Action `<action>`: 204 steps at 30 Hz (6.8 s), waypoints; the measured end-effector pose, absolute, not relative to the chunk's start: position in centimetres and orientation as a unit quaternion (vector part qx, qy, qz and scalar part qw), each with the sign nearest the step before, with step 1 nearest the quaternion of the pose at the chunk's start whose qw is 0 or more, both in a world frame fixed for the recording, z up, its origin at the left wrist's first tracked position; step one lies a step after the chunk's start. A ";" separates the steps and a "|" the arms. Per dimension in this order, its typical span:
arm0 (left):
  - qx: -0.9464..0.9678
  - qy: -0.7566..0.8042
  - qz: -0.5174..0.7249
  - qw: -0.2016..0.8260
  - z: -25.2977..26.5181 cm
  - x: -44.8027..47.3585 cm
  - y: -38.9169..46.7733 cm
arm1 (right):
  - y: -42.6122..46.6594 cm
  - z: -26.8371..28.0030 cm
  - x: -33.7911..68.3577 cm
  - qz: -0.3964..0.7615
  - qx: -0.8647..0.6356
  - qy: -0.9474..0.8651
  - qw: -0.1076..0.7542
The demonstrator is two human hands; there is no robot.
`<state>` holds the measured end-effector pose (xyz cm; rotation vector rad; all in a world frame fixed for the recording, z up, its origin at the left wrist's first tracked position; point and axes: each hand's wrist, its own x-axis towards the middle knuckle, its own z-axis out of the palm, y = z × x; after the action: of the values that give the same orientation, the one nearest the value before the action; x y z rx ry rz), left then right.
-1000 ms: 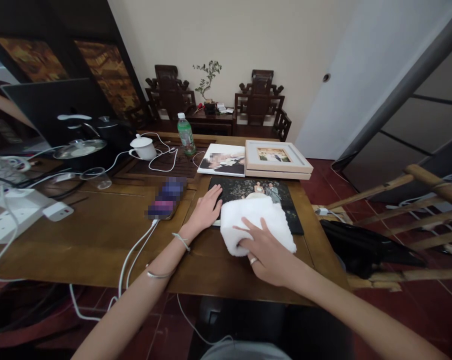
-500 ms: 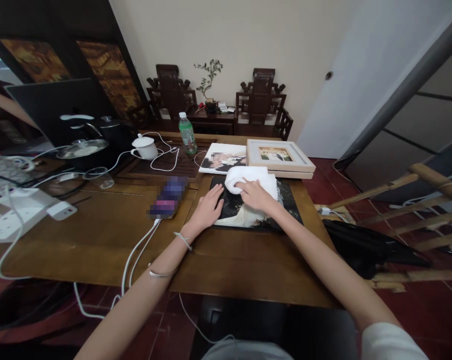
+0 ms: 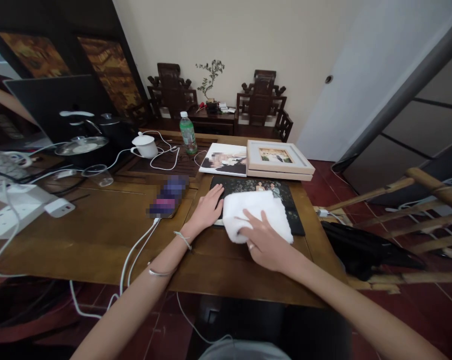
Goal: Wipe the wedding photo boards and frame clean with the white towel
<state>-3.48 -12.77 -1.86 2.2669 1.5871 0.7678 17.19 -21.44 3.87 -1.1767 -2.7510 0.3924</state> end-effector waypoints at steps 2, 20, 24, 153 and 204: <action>0.784 0.545 0.266 0.132 -1.8 -3.4 -12.8 | -23.0 4.3 17.5 0.152 -0.381 -0.911 0.051; 0.710 0.504 0.446 0.207 -1.2 -4.0 -12.5 | -14.7 3.6 13.4 0.067 -0.357 -0.930 0.058; 0.702 0.495 0.466 0.210 -0.7 -4.3 -12.7 | -18.4 3.5 13.7 0.090 -0.271 -0.957 0.046; 0.780 0.553 0.257 0.143 -2.1 -3.6 -12.6 | -14.3 4.5 18.7 0.086 -0.428 -0.897 0.071; 0.779 0.555 0.253 0.142 -1.8 -3.4 -12.8 | -22.9 5.3 18.3 0.170 -0.383 -0.906 0.058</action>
<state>-3.41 -12.76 -1.78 2.2495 1.6026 0.7317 18.35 -22.91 5.25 -1.1596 -2.7456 0.5160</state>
